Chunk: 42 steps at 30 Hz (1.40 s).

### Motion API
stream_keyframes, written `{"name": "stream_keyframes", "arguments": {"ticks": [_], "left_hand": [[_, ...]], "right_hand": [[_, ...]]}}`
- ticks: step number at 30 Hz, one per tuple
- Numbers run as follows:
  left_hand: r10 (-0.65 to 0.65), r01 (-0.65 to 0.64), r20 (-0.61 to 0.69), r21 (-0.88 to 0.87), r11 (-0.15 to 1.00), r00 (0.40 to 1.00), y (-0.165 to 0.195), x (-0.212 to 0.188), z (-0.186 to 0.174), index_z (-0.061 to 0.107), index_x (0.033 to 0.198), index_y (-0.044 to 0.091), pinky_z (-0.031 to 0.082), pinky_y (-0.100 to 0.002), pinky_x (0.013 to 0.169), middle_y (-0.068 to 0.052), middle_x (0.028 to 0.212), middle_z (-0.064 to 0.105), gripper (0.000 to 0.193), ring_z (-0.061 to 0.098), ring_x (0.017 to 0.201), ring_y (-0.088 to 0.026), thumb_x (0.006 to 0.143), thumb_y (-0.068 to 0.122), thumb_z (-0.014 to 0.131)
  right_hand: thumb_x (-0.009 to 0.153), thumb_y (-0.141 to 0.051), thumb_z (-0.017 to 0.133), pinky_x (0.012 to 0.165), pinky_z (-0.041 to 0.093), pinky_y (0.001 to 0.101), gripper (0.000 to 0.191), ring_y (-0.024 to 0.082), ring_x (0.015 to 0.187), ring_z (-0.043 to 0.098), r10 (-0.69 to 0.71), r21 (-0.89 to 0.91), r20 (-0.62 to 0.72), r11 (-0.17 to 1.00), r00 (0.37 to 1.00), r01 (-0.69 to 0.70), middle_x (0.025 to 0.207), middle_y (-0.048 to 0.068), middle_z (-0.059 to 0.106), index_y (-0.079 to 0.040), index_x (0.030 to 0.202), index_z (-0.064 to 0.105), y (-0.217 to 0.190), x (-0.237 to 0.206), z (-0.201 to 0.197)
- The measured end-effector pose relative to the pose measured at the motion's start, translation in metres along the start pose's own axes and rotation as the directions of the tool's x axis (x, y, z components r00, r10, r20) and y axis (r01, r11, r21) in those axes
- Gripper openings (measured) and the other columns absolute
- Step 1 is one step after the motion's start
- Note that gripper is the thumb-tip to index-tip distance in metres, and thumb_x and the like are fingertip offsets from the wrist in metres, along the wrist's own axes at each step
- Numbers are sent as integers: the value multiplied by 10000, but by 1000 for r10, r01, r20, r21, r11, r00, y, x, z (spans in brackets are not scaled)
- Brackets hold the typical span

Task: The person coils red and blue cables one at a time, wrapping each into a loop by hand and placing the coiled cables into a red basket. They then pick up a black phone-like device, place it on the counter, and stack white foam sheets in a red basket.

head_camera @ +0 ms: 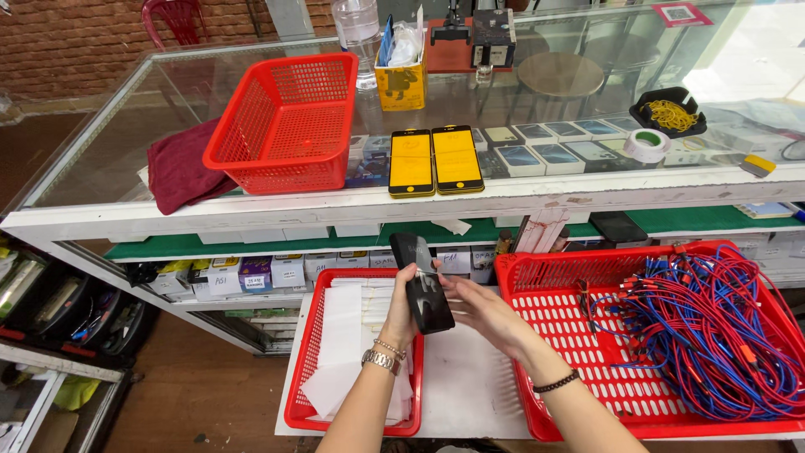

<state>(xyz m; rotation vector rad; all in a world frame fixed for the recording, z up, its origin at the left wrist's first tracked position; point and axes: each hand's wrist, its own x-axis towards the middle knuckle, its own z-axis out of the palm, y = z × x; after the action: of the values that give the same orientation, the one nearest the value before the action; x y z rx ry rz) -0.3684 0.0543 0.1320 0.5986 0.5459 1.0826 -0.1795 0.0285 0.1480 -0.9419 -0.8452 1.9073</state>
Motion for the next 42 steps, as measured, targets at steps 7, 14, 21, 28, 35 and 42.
{"name": "stream_keyframes", "arguments": {"ticks": [7, 14, 21, 28, 35, 42], "left_hand": [[283, -312, 132, 421, 852, 950, 57, 22, 39, 568, 1419, 23, 419, -286, 1096, -45, 1322, 660, 585, 591, 1254, -140, 1006, 433, 510], [652, -460, -410, 477, 749, 638, 112, 62, 28, 526, 1370, 85, 480, -345, 989, -55, 1279, 655, 513, 595, 1221, -172, 987, 427, 539], [766, -272, -641, 732, 625, 35, 225, 84, -46, 347, 1500, 28, 283, -459, 1136, -182, 1520, 354, 808, 320, 1408, -316, 954, 390, 820], [697, -711, -592, 275, 647, 404, 271, 81, -62, 408, 1422, 53, 560, -414, 1030, -154, 1447, 554, 720, 605, 1251, -294, 735, -85, 574], [751, -789, -526, 220, 573, 398, 162, 8, -3, 257, 1515, 108, 465, -392, 1057, -123, 1518, 430, 767, 504, 1307, -242, 816, -45, 533], [799, -656, 194, 693, 300, 570, 28, -80, 59, 516, 1292, 50, 359, -415, 1205, -153, 1454, 497, 582, 458, 1417, -283, 1040, 539, 326]], "right_hand": [[979, -199, 556, 984, 471, 297, 529, 119, 1179, 602, -94, -137, -24, 986, 995, 90, 1328, 24, 640, -102, 1494, 488, -68, 13, 38], [993, -156, 576, 933, 492, 322, 505, 205, 1087, 622, -548, -762, -130, 589, 827, 270, 1206, 154, 671, -77, 1485, 493, -157, 103, 29], [954, -175, 669, 924, 499, 498, 409, 494, 1085, 562, -802, -921, -111, -139, 587, -363, 1269, 349, 521, 51, 1284, 585, -162, 178, -8], [866, -219, 735, 996, 413, 546, 390, 407, 1217, 486, -853, -958, 32, -174, 521, -226, 1295, 198, 554, 11, 1173, 663, -168, 144, 36], [991, -278, 623, 1020, 522, 308, 615, 162, 1283, 606, -531, -464, 46, 738, 846, 489, 1441, 123, 598, -122, 1512, 336, -201, 96, 119], [976, -21, 573, 1104, 460, 307, 613, 135, 1305, 566, -773, -546, -90, 566, 628, 618, 1443, 43, 594, -66, 1558, 387, -196, -37, 15]]}}
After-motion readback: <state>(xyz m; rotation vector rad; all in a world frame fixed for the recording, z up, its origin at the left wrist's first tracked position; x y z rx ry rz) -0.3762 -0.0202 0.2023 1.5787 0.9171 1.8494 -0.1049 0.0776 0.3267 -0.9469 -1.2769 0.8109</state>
